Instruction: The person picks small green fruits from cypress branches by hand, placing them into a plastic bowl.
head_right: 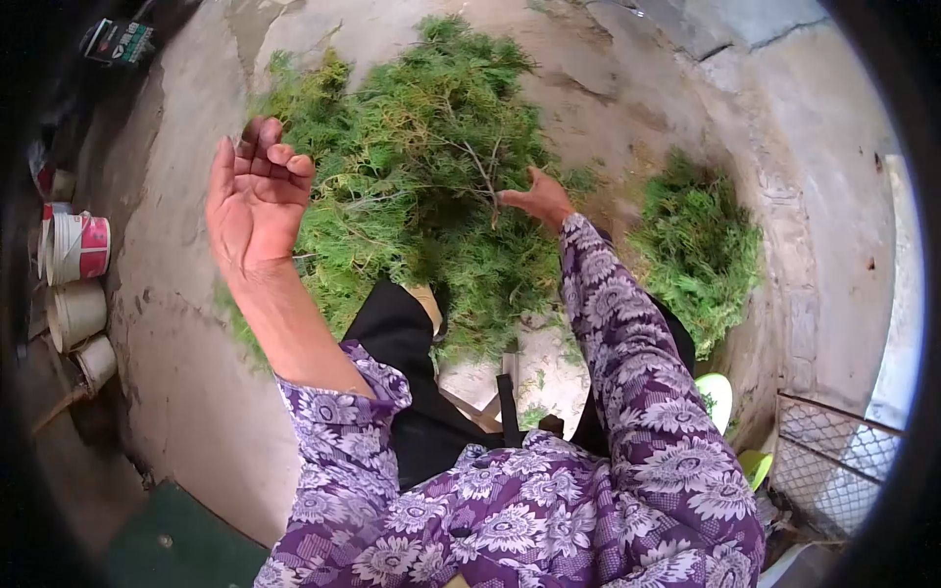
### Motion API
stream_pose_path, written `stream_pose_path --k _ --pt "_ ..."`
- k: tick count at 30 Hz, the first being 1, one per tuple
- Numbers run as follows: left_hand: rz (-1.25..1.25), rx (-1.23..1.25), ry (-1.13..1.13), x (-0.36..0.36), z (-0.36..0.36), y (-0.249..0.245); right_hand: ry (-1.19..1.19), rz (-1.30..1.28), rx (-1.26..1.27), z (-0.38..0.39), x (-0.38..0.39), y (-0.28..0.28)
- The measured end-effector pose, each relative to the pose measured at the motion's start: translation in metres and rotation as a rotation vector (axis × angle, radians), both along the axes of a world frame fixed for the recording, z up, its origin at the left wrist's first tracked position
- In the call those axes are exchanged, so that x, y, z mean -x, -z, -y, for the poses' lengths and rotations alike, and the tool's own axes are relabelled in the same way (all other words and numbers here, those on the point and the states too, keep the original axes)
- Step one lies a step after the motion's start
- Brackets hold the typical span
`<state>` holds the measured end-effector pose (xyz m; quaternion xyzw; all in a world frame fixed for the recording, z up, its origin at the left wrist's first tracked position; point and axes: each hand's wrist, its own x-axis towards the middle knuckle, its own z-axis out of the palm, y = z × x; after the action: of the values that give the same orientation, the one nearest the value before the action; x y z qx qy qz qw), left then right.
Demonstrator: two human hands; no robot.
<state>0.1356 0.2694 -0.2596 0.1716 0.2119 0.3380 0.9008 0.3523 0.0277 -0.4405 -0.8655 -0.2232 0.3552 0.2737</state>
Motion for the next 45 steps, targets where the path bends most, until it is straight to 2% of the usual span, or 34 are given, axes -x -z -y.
stream_pose_path --k 2,3,4,6,8,12,15,18,20,22,23,28,30,34,40,43,45 --pt "0.014 0.014 -0.022 0.006 -0.003 -0.002 0.092 -0.017 0.043 -0.015 -0.004 -0.008" --pt "0.021 0.017 -0.018 0.006 -0.003 -0.003 0.184 -0.028 0.028 -0.014 -0.016 0.018" --pt "0.026 0.023 -0.013 0.006 -0.004 -0.002 0.178 -0.043 0.033 -0.014 -0.028 0.045" --pt "0.052 0.011 -0.003 0.009 -0.005 0.0 0.198 0.007 0.183 -0.024 -0.029 0.061" --pt "0.078 0.001 0.006 0.008 -0.009 0.004 0.198 -0.022 0.179 -0.042 -0.016 0.085" --pt "0.055 0.014 0.0 0.003 -0.008 -0.002 0.145 -0.092 0.273 -0.071 0.002 0.094" --pt "0.08 0.023 0.007 0.002 -0.009 -0.002 0.295 0.118 0.307 -0.086 0.017 0.098" --pt "0.076 0.058 -0.001 0.0 -0.012 -0.005 0.409 0.104 0.206 -0.089 0.015 0.093" --pt "0.063 0.086 -0.015 -0.002 -0.012 -0.004 0.331 0.12 0.255 -0.084 0.008 0.096" --pt "0.069 0.087 -0.017 -0.002 -0.01 -0.005 0.272 0.151 0.164 -0.07 -0.005 0.116" --pt "0.075 0.09 -0.013 -0.003 -0.012 -0.006 0.334 0.144 0.053 -0.067 -0.005 0.108" --pt "0.131 0.065 0.031 -0.004 -0.009 -0.004 0.327 0.109 -0.06 -0.03 -0.013 0.058" --pt "0.125 0.077 0.03 -0.004 -0.008 -0.005 0.27 0.222 -0.207 -0.013 -0.007 0.039" --pt "0.119 0.083 0.018 -0.004 -0.007 -0.004 0.329 0.175 -0.373 0.007 0.006 0.008" --pt "0.117 0.084 0.023 -0.007 -0.007 -0.002 0.353 0.307 -0.293 0.042 0.005 -0.009" --pt "0.123 0.085 0.028 -0.006 -0.006 -0.002 0.397 0.306 -0.373 0.044 0.007 -0.025" --pt "0.122 0.083 0.027 -0.007 -0.002 -0.004 0.338 0.348 -0.299 0.054 -0.003 -0.006"
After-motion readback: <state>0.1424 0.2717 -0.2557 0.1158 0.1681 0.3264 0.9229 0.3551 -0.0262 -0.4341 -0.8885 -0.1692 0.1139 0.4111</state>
